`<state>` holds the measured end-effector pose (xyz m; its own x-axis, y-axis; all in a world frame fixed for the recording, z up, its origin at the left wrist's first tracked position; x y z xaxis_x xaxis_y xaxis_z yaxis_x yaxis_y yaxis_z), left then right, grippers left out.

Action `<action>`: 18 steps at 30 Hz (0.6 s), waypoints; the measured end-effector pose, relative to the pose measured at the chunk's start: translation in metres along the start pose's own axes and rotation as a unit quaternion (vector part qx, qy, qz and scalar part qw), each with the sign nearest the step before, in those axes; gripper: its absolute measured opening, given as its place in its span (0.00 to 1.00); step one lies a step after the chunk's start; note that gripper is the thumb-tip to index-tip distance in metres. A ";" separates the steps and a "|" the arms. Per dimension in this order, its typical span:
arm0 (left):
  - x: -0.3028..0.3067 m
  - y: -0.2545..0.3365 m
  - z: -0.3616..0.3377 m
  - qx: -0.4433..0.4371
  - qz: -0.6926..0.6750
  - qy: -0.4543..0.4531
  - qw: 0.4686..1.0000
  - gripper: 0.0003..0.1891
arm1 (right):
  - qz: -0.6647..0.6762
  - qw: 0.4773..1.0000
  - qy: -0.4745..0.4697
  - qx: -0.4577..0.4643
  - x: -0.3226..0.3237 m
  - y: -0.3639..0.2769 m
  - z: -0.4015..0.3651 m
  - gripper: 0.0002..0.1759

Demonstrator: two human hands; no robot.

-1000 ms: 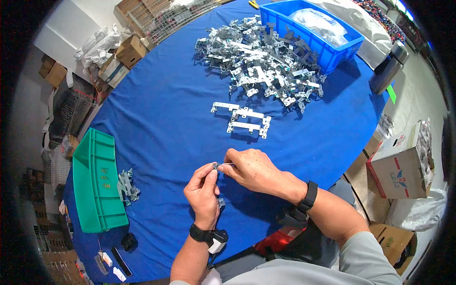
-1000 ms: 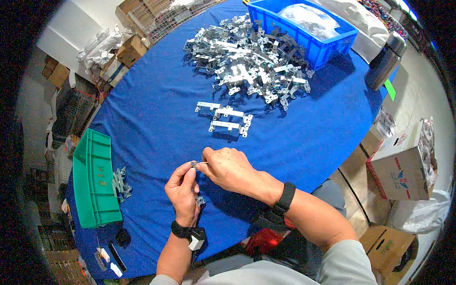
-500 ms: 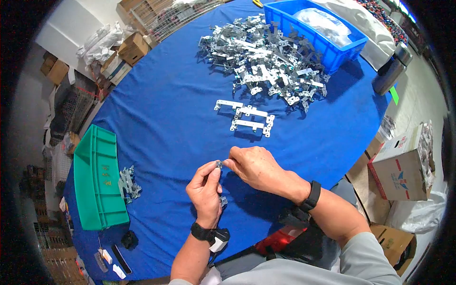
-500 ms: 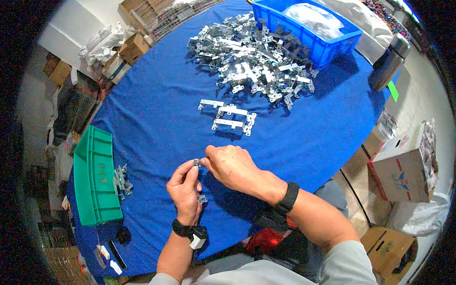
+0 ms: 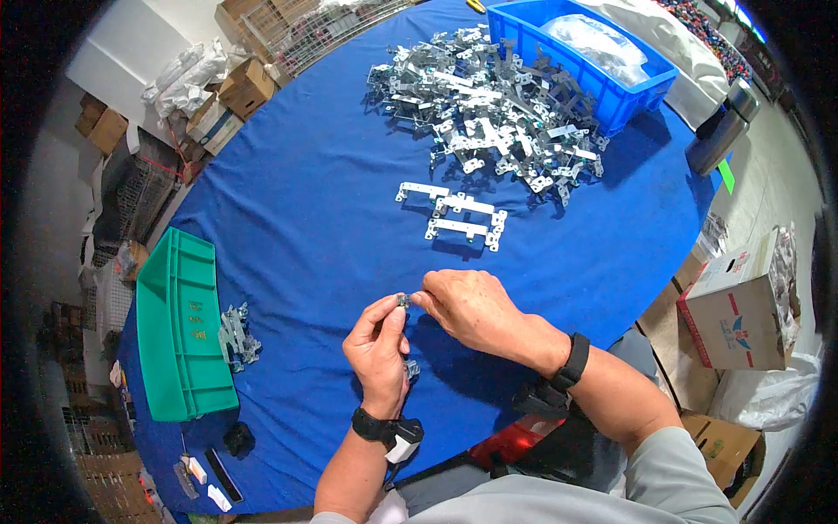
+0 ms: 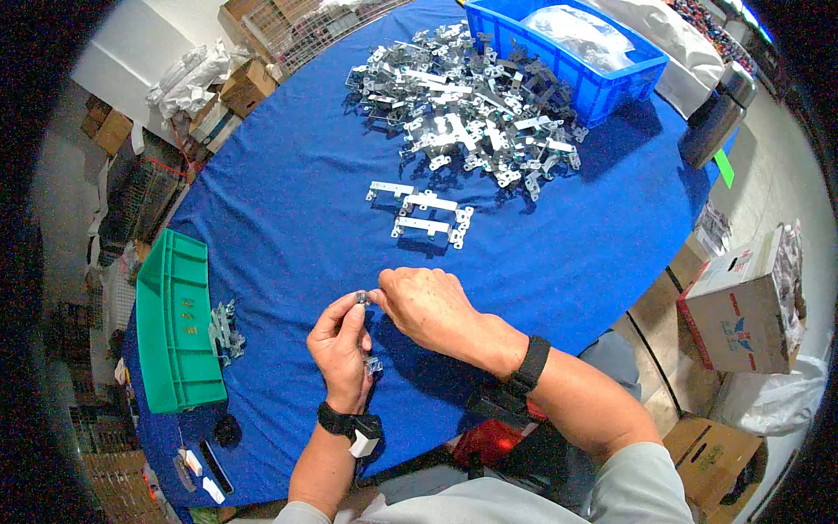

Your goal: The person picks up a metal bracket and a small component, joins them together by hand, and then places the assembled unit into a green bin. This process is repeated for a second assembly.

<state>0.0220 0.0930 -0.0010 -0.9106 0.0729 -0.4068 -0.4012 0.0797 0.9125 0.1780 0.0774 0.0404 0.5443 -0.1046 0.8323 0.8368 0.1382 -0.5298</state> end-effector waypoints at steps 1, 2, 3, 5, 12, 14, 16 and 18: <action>0.001 -0.002 0.000 0.010 -0.006 0.000 1.000 0.08 | -0.015 1.000 -0.002 -0.004 -0.001 0.001 0.000 0.13; 0.001 -0.002 0.000 0.010 -0.006 0.001 1.000 0.08 | -0.015 1.000 -0.003 -0.003 -0.001 0.002 0.000 0.13; 0.000 -0.001 0.000 0.009 -0.003 0.000 1.000 0.08 | 0.012 0.999 0.032 0.010 0.005 0.000 -0.001 0.13; 0.000 -0.001 0.000 0.007 0.000 0.000 1.000 0.08 | 0.040 0.997 0.066 0.024 0.012 -0.002 -0.002 0.12; -0.002 0.001 0.000 -0.009 0.012 0.005 1.000 0.09 | 0.042 0.992 0.097 0.064 0.017 -0.016 -0.004 0.10; -0.002 0.002 0.000 -0.010 0.013 0.002 1.000 0.09 | 0.040 0.992 0.096 0.067 0.018 -0.017 -0.004 0.10; -0.002 0.000 0.000 -0.004 0.011 -0.005 1.000 0.10 | 0.023 0.994 0.095 0.057 0.018 -0.015 -0.004 0.10; -0.001 0.001 0.000 0.000 0.013 -0.002 1.000 0.10 | 0.024 0.994 0.094 0.059 0.018 -0.014 -0.004 0.10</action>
Point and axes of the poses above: each hand's wrist, its own z-axis towards the middle knuckle, its own x-axis out of the back of the hand, y = z × x, the point moved 10 cm from there along z, towards the middle knuckle, and after that the axes turned 15 degrees about -z, right-handed, at the moved point
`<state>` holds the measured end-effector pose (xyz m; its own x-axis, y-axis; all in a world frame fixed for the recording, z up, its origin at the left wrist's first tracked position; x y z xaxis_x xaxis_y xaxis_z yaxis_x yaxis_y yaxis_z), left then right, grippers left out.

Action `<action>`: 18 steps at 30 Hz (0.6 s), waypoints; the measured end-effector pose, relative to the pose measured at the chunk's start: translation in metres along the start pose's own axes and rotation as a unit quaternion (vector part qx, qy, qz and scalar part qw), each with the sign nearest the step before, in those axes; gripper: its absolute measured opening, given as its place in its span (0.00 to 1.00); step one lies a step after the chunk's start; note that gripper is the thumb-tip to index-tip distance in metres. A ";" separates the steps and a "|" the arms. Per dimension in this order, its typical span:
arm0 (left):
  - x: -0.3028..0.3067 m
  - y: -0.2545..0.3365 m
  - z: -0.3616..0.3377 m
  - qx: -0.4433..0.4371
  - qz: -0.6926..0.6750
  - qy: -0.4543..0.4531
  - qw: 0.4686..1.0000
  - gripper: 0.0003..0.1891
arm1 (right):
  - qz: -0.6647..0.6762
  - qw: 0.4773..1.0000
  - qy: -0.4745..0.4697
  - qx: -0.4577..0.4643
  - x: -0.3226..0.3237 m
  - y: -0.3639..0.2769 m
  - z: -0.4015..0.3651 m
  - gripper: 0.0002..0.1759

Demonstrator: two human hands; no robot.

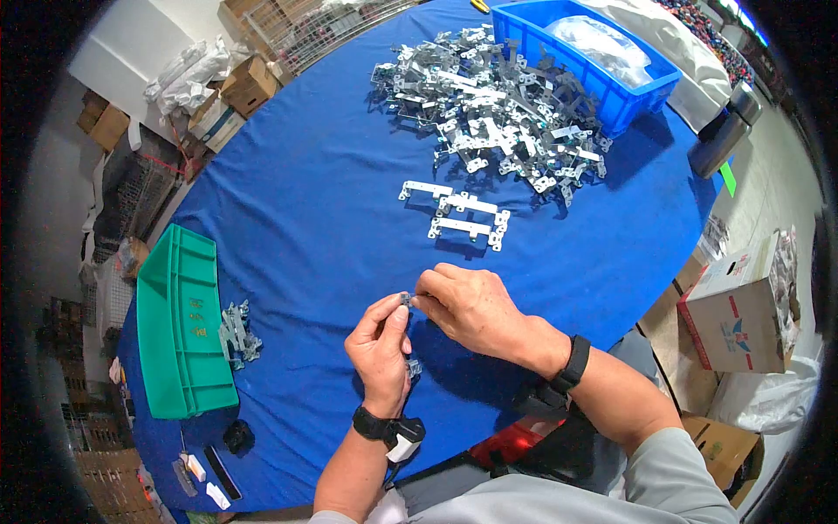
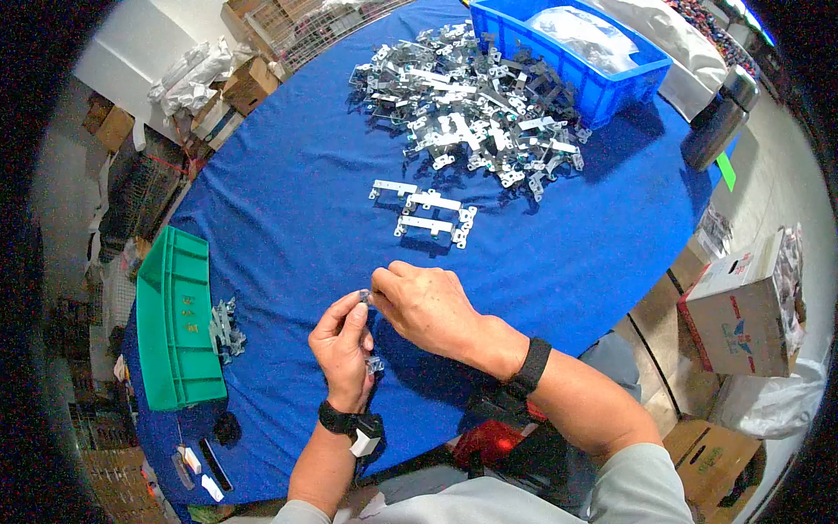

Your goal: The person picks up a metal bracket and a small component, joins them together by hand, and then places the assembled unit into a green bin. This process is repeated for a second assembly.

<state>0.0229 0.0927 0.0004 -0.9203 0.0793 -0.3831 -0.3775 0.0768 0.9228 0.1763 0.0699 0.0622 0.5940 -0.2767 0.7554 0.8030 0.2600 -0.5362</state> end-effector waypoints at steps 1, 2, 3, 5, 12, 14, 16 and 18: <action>0.000 0.000 0.000 0.004 0.002 0.002 1.000 0.10 | 0.001 1.000 -0.001 0.001 0.000 0.000 0.000 0.10; 0.000 0.000 -0.001 0.004 0.002 0.002 1.000 0.10 | 0.001 1.000 -0.001 0.001 -0.001 0.000 0.000 0.10; -0.001 0.000 -0.001 0.001 0.005 0.003 1.000 0.09 | 0.000 1.000 0.005 0.003 -0.001 -0.001 -0.001 0.10; -0.002 0.001 -0.001 -0.001 0.008 0.003 1.000 0.09 | -0.001 1.000 0.011 0.005 -0.001 -0.002 -0.001 0.10; 0.000 0.000 0.000 -0.006 0.000 0.000 1.000 0.10 | -0.022 1.000 0.003 0.011 0.000 -0.004 0.000 0.09; -0.001 0.000 0.000 -0.006 0.001 -0.001 1.000 0.10 | -0.041 0.999 0.006 0.020 -0.002 -0.006 0.000 0.09; 0.000 -0.001 -0.001 -0.003 0.005 0.001 1.000 0.10 | 0.002 0.999 0.030 0.021 -0.002 -0.006 -0.001 0.09; -0.001 0.001 -0.001 -0.001 0.004 0.002 1.000 0.10 | 0.001 0.999 0.026 0.022 -0.003 -0.005 -0.002 0.09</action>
Point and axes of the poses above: each hand's wrist, its own z-axis towards the middle knuckle, its own x-axis out of the back of the hand, y = z × x, the point moved 10 cm from there along z, towards the middle knuckle, and after that the axes turned 15 degrees about -z, right-handed, at the moved point
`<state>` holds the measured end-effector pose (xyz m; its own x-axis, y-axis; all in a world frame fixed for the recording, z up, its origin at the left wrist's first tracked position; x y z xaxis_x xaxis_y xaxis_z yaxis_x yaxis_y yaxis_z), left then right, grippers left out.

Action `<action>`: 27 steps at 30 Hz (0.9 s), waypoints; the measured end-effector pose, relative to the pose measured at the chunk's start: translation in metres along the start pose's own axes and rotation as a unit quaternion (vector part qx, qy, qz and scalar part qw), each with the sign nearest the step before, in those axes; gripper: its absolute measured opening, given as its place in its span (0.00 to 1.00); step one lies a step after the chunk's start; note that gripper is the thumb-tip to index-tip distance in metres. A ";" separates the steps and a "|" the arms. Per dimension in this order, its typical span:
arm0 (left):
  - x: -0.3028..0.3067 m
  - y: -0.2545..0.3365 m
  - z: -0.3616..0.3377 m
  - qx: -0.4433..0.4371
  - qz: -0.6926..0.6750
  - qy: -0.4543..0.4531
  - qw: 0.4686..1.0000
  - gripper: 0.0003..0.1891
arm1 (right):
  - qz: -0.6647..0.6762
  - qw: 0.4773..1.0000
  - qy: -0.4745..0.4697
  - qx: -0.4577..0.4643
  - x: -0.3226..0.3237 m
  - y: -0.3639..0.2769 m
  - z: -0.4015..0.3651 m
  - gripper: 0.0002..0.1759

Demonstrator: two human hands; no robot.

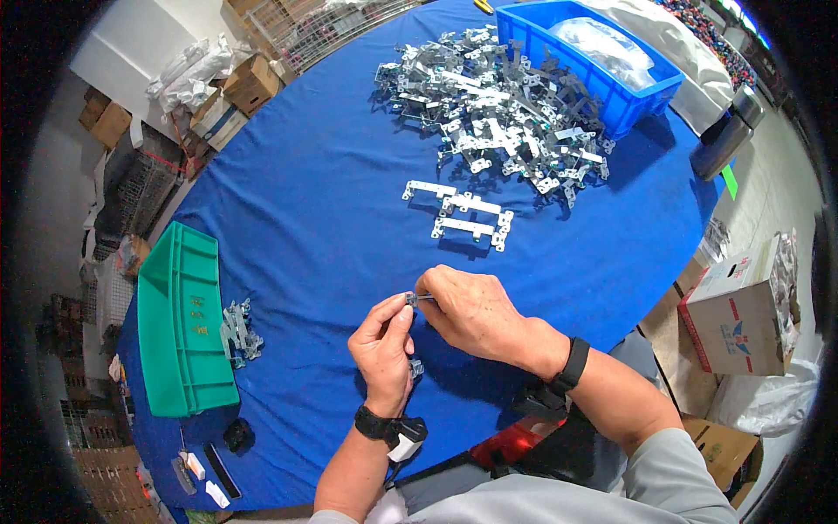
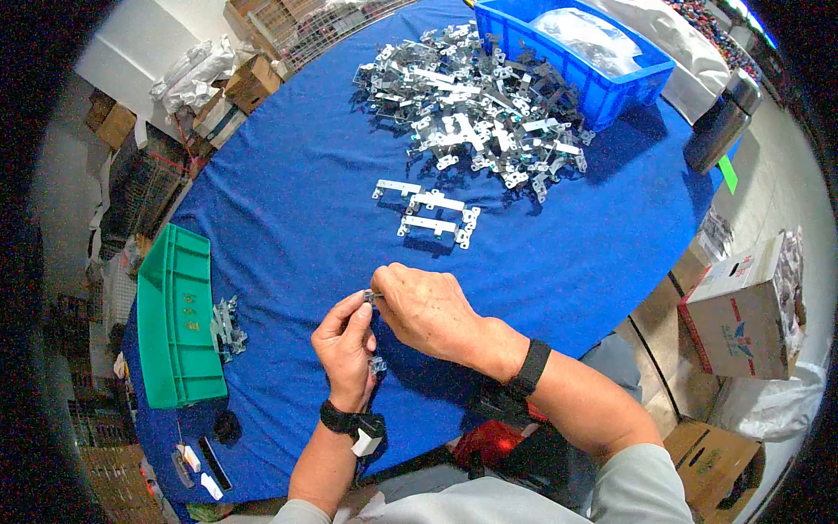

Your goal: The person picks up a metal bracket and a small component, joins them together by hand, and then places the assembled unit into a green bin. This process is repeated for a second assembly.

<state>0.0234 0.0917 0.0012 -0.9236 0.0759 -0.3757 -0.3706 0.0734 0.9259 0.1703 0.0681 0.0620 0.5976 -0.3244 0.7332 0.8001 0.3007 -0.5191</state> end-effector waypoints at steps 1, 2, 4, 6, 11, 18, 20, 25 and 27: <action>-0.001 0.000 0.000 0.002 -0.001 0.000 1.000 0.10 | -0.002 1.000 -0.003 0.001 -0.001 0.000 0.000 0.09; -0.001 0.000 0.000 0.002 -0.001 0.000 1.000 0.10 | -0.002 1.000 -0.003 0.001 0.000 0.000 0.000 0.09; -0.002 0.001 0.000 -0.007 -0.001 -0.002 1.000 0.10 | -0.035 0.999 -0.037 0.017 -0.003 -0.002 -0.001 0.09; -0.002 0.002 0.000 -0.011 -0.001 -0.004 1.000 0.10 | -0.042 0.998 -0.048 0.011 -0.002 -0.001 -0.001 0.09; 0.000 0.001 0.000 -0.013 0.004 -0.008 1.000 0.09 | 0.021 1.000 0.002 -0.012 0.005 0.001 0.000 0.09; -0.001 0.002 0.000 -0.016 -0.001 -0.007 1.000 0.09 | 0.002 0.999 -0.032 -0.003 0.000 -0.002 0.000 0.08; 0.000 0.001 0.001 -0.016 0.001 -0.009 1.000 0.09 | 0.031 0.999 -0.011 -0.011 0.004 -0.001 0.000 0.09; -0.001 0.002 0.000 -0.016 -0.002 -0.006 1.000 0.10 | -0.004 0.998 -0.065 -0.014 -0.005 0.001 0.000 0.09; -0.001 0.002 0.000 -0.014 0.001 -0.005 1.000 0.10 | 0.012 0.998 -0.055 -0.021 -0.001 0.000 0.000 0.09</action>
Point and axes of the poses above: each hand's wrist, its own z-axis towards the middle knuckle, its own x-axis out of the back of the hand, y = z × x, the point moved 10 cm from there along z, towards the middle knuckle, and after that the axes turned 15 degrees about -z, right-handed, at the moved point
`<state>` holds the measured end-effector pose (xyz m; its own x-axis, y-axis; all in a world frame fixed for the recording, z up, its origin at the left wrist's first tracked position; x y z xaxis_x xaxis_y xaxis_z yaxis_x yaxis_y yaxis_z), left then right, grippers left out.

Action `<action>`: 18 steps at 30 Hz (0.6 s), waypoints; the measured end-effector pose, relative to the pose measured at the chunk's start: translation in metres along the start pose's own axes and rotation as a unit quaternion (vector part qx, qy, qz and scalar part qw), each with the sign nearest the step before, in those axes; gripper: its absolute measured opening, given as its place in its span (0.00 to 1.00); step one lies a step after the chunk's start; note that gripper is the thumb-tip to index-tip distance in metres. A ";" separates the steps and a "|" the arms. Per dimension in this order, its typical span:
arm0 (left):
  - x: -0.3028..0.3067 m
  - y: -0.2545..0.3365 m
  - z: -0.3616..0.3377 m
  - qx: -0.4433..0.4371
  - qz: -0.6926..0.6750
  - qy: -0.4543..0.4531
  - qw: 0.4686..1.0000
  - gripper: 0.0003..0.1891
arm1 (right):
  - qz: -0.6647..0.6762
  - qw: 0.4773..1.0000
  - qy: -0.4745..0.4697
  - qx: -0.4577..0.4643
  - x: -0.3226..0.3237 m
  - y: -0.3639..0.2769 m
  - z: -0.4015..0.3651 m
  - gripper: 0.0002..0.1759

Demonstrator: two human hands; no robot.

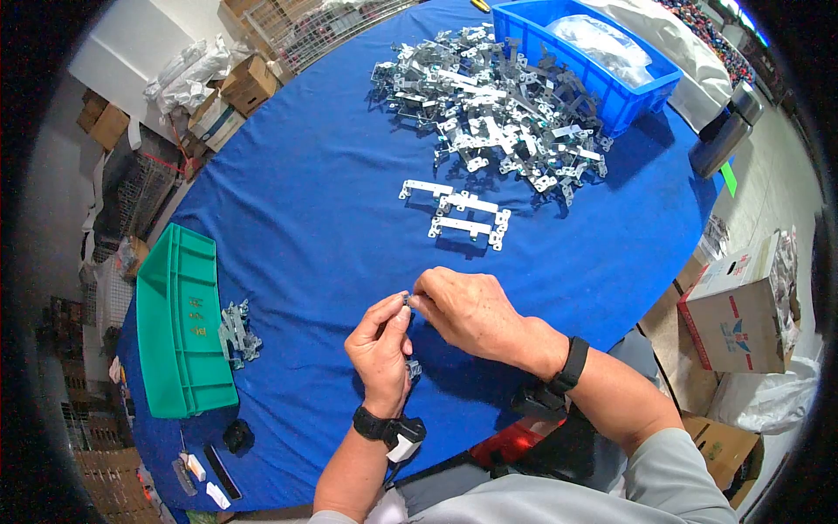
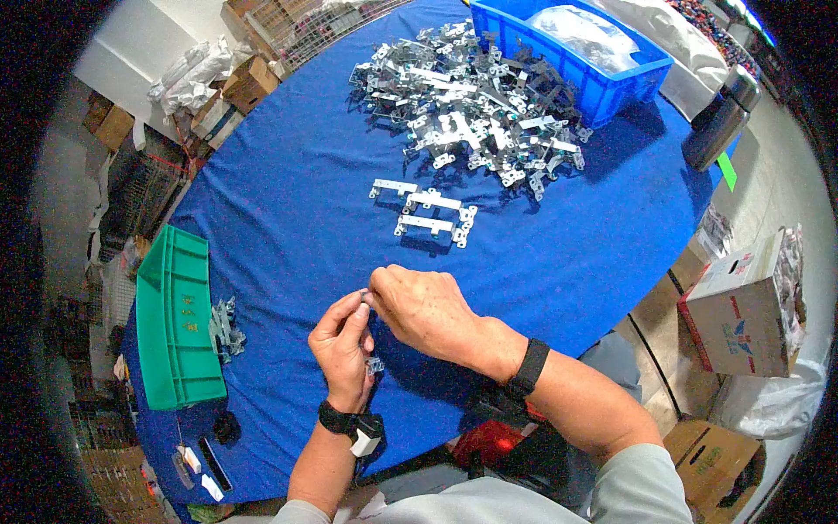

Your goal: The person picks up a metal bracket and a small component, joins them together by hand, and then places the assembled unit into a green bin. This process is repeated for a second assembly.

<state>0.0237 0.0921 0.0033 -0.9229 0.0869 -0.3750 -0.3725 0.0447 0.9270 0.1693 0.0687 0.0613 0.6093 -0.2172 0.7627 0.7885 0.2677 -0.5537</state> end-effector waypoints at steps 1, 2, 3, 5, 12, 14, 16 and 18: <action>0.000 0.000 0.000 0.002 0.003 0.000 1.000 0.10 | 0.017 1.000 0.010 -0.007 0.002 0.001 0.000 0.09; 0.000 0.000 0.000 0.002 0.003 0.000 1.000 0.10 | 0.017 1.000 0.010 -0.007 0.002 0.001 0.000 0.09; 0.001 -0.001 0.000 0.003 0.002 0.001 1.000 0.10 | 0.010 1.000 0.005 -0.003 -0.001 0.002 0.000 0.09; 0.001 -0.002 0.000 0.004 0.002 0.002 1.000 0.10 | 0.003 1.000 0.000 0.000 -0.003 0.003 0.000 0.09; 0.000 0.000 0.000 0.001 -0.006 0.001 1.000 0.10 | -0.001 1.000 0.017 0.012 0.002 0.000 0.000 0.10; 0.000 0.000 0.000 0.001 -0.003 0.003 1.000 0.10 | -0.002 1.000 0.012 0.009 -0.001 0.001 0.000 0.10; 0.000 0.000 0.000 -0.001 -0.003 -0.005 1.000 0.10 | -0.020 1.000 0.005 0.017 -0.003 0.001 0.000 0.10; 0.000 -0.001 0.000 -0.001 -0.004 -0.004 1.000 0.10 | -0.020 1.000 0.007 0.017 -0.002 0.000 0.000 0.10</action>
<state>0.0236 0.0921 0.0022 -0.9187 0.0951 -0.3832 -0.3808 0.0430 0.9236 0.1680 0.0691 0.0598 0.5790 -0.2410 0.7789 0.8089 0.2897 -0.5117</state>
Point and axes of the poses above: each hand's wrist, its own z-axis towards the middle knuckle, its own x-axis out of the back of the hand, y = z × x, the point moved 10 cm from there along z, towards the middle knuckle, and after that the axes turned 15 degrees about -z, right-handed, at the moved point
